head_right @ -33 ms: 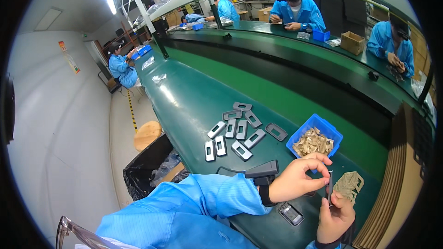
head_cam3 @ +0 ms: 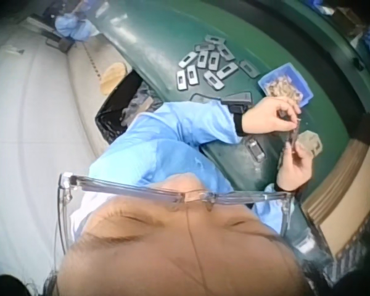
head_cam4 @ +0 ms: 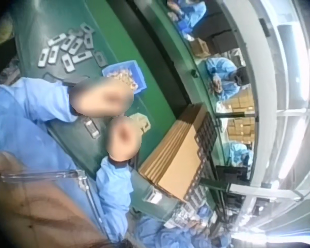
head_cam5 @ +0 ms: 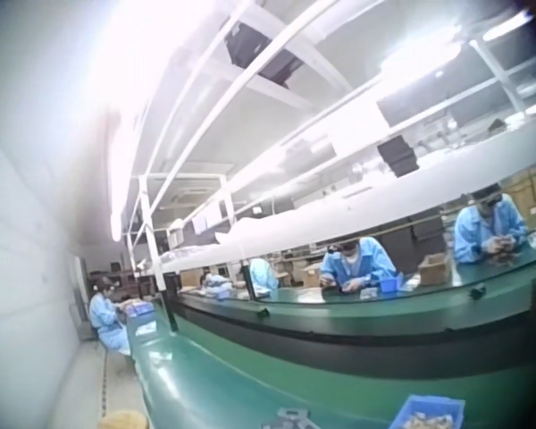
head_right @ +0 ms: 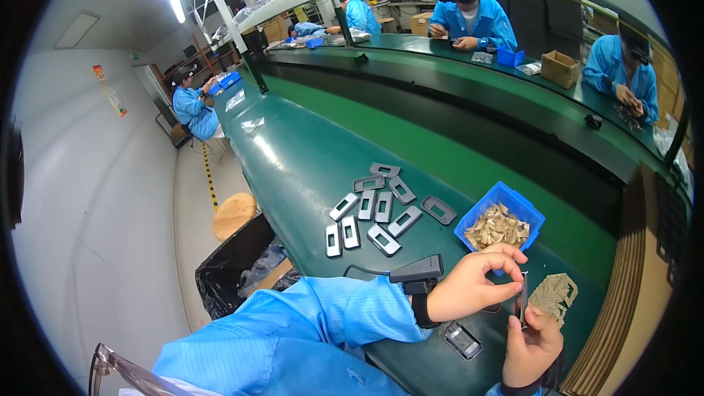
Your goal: Manually assembling small plastic and metal housing components on a production line.
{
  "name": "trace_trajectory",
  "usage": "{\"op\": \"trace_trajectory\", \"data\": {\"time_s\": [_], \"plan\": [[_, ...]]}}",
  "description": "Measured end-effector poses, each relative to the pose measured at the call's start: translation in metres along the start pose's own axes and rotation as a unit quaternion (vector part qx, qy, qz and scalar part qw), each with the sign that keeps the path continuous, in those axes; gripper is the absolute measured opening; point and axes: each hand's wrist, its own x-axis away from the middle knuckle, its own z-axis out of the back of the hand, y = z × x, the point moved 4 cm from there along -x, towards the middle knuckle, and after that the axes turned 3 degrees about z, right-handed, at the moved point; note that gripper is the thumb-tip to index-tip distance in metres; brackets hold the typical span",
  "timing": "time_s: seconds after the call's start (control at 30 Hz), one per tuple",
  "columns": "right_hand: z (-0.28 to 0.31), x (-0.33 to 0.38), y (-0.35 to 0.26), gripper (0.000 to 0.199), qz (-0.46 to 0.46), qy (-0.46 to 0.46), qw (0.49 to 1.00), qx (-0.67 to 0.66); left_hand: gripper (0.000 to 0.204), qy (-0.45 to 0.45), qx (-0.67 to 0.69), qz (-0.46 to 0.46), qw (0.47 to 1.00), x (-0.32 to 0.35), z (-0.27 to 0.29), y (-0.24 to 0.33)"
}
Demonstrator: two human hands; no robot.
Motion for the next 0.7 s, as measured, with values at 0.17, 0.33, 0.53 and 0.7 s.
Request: {"op": "trace_trajectory", "data": {"time_s": [0.17,0.33,0.53,0.7], "plan": [[-0.006,-0.003,-0.012,0.032,-0.073,-0.017,0.993,-0.094,0.004,-0.027,0.022,-0.004,0.999,-0.003,-0.001,-0.009],[-0.012,-0.009,-0.021,0.041,-0.146,-0.060,0.974,-0.162,0.007,-0.047,-0.078,-0.080,0.993,-0.008,0.008,-0.001],[-0.012,-0.018,-0.020,0.038,-0.148,-0.044,0.957,-0.247,0.009,-0.085,-0.087,-0.111,0.986,-0.002,0.002,0.017],[-0.006,-0.029,-0.034,0.029,-0.204,0.020,0.967,-0.150,0.006,0.108,-0.245,-0.169,0.949,-0.021,0.031,0.029]]}}
